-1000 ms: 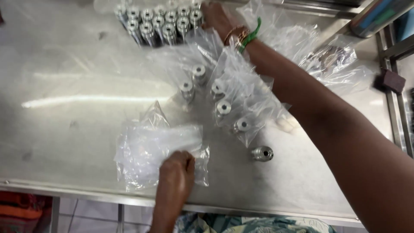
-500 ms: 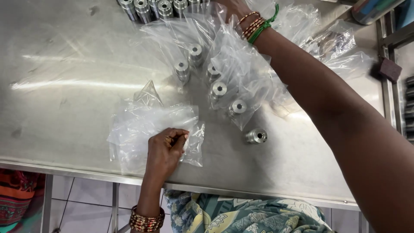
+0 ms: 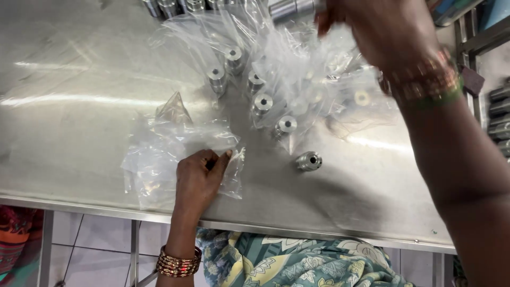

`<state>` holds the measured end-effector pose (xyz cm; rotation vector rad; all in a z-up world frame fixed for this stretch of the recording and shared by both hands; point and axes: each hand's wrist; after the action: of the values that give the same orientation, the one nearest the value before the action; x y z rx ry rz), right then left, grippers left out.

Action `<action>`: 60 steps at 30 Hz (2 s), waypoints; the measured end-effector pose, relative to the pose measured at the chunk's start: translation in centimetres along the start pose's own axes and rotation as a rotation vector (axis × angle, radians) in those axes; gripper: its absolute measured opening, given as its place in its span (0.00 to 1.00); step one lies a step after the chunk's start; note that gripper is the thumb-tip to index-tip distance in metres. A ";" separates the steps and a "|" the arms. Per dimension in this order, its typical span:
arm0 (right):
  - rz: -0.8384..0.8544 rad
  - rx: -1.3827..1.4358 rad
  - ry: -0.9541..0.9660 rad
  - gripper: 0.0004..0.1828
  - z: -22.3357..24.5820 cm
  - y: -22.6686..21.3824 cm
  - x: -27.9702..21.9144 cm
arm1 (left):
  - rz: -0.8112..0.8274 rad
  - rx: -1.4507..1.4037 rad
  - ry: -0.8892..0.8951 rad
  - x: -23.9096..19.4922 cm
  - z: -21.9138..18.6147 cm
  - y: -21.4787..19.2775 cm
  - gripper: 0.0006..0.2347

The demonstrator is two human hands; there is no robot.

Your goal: The person removes metal cylinders from plastic bags and arranges them into a large group on a metal table.

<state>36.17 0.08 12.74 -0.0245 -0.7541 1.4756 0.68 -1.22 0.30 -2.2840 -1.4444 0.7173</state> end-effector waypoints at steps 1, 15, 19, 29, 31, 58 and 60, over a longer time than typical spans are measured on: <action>0.022 0.017 0.000 0.14 3.3 0.8 -0.9 | 0.000 0.054 -0.025 0.0 -0.1 0.1 0.17; -0.317 0.818 0.924 0.14 1.3 21.8 -13.3 | 0.164 -0.377 -0.167 1.6 2.1 -0.1 0.07; -0.251 0.473 0.851 0.16 1.2 22.8 -12.4 | 0.190 -0.439 -0.116 1.5 2.6 -0.5 0.07; -0.156 0.290 0.580 0.21 2.7 22.9 -9.8 | 0.037 0.136 0.285 -1.4 -3.9 -1.6 0.05; -0.031 0.320 0.544 0.21 2.9 22.5 -8.9 | 0.041 -0.015 0.259 -1.3 -4.2 -1.9 0.05; 0.382 -0.449 0.307 0.31 -2.9 16.5 1.3 | -0.039 0.256 0.062 -2.9 -3.8 0.2 0.27; 0.362 -0.473 0.283 0.31 -2.5 16.3 1.0 | -0.024 0.317 0.128 -2.9 -3.4 2.8 0.28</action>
<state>22.96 4.32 3.82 -0.7478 -0.8791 1.5551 3.67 -5.13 2.20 -2.0271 -1.2029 0.7212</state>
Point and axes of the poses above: each hand's wrist, its own x-axis towards the middle knuckle, its own y-axis out of the palm, z = x × y, and after that the axes turned 3 degrees about -y, right-handed
